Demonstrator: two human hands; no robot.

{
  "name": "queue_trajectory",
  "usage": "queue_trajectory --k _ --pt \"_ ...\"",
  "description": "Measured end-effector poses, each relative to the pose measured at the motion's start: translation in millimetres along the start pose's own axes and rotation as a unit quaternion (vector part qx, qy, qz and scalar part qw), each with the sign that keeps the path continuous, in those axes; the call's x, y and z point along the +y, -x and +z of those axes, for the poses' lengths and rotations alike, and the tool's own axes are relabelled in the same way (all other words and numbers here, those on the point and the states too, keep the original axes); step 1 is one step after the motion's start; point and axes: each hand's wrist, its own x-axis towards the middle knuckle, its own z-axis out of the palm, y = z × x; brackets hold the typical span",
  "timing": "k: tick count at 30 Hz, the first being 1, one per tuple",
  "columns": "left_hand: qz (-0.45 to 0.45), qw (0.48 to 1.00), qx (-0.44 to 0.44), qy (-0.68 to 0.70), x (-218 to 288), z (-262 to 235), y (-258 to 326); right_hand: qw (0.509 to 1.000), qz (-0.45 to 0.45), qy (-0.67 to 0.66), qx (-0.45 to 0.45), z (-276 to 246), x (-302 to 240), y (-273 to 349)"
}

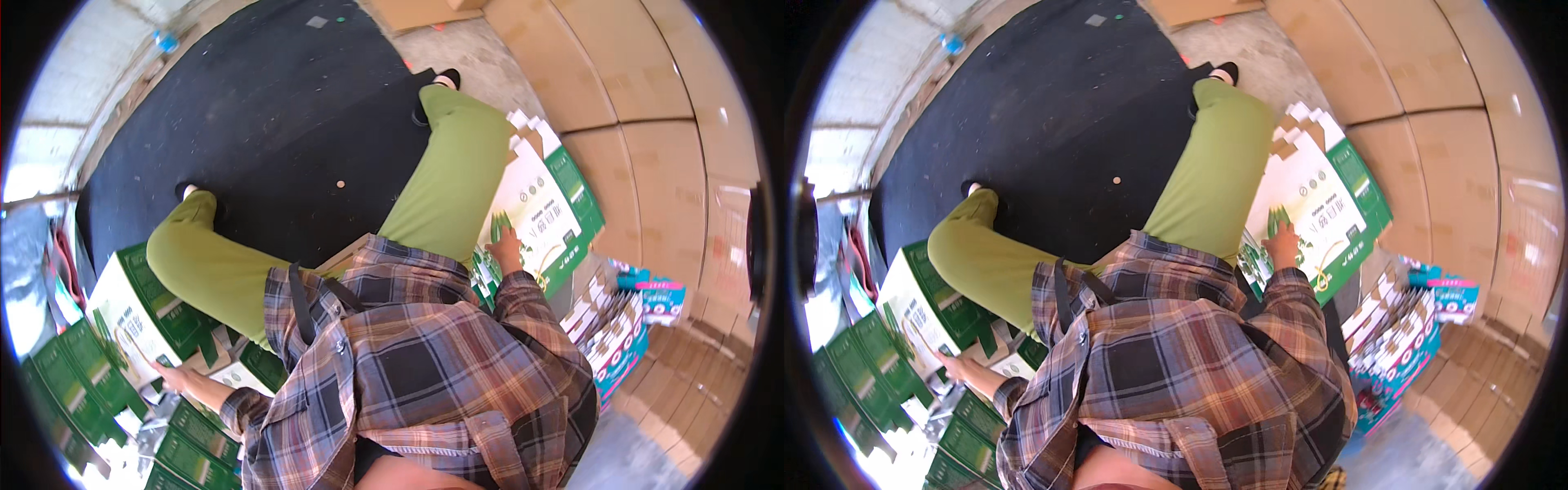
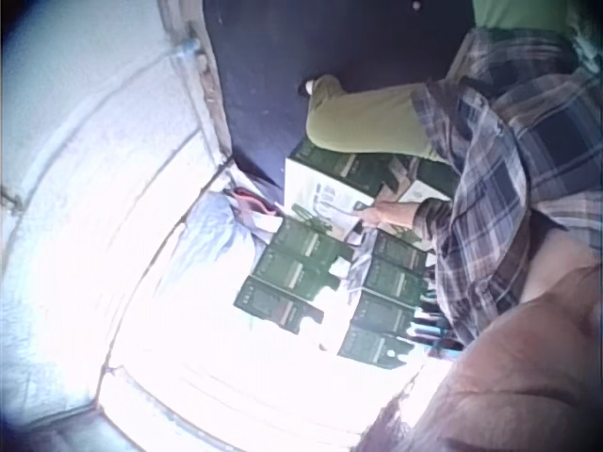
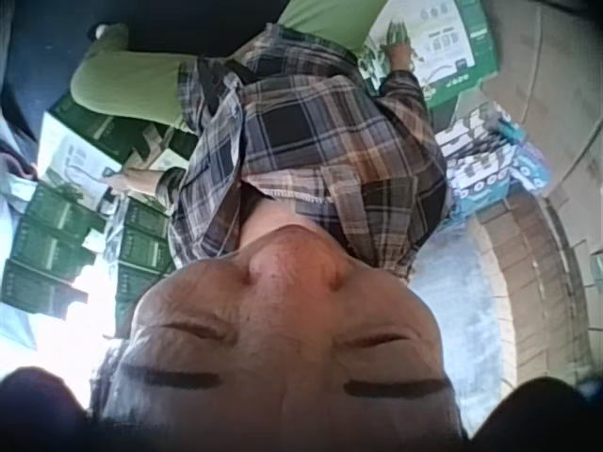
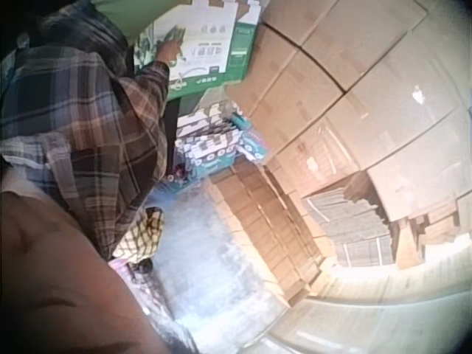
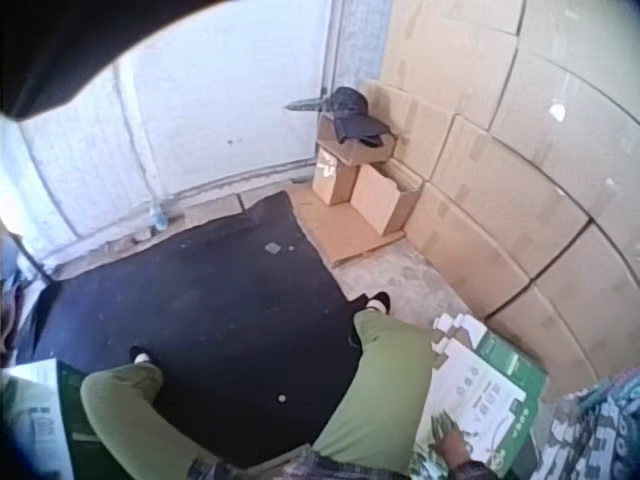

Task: Folding flat cardboard pieces into boxes and stacking them.

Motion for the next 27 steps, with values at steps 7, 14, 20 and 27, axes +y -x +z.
queue_trajectory --k 7,14,20,27 --pt "0.578 0.810 0.075 0.062 106 -22 129 0.999 0.037 0.014 0.019 -32 -24 34" --pt "0.694 0.680 -0.183 0.152 147 19 273 0.997 -0.007 0.071 0.009 -11 -40 26" --pt "0.741 0.567 -0.346 0.096 121 49 346 0.990 -0.019 0.135 0.021 1 -42 19" --pt "0.724 0.564 -0.390 0.075 107 64 339 0.994 0.010 0.096 0.043 -73 -62 45"
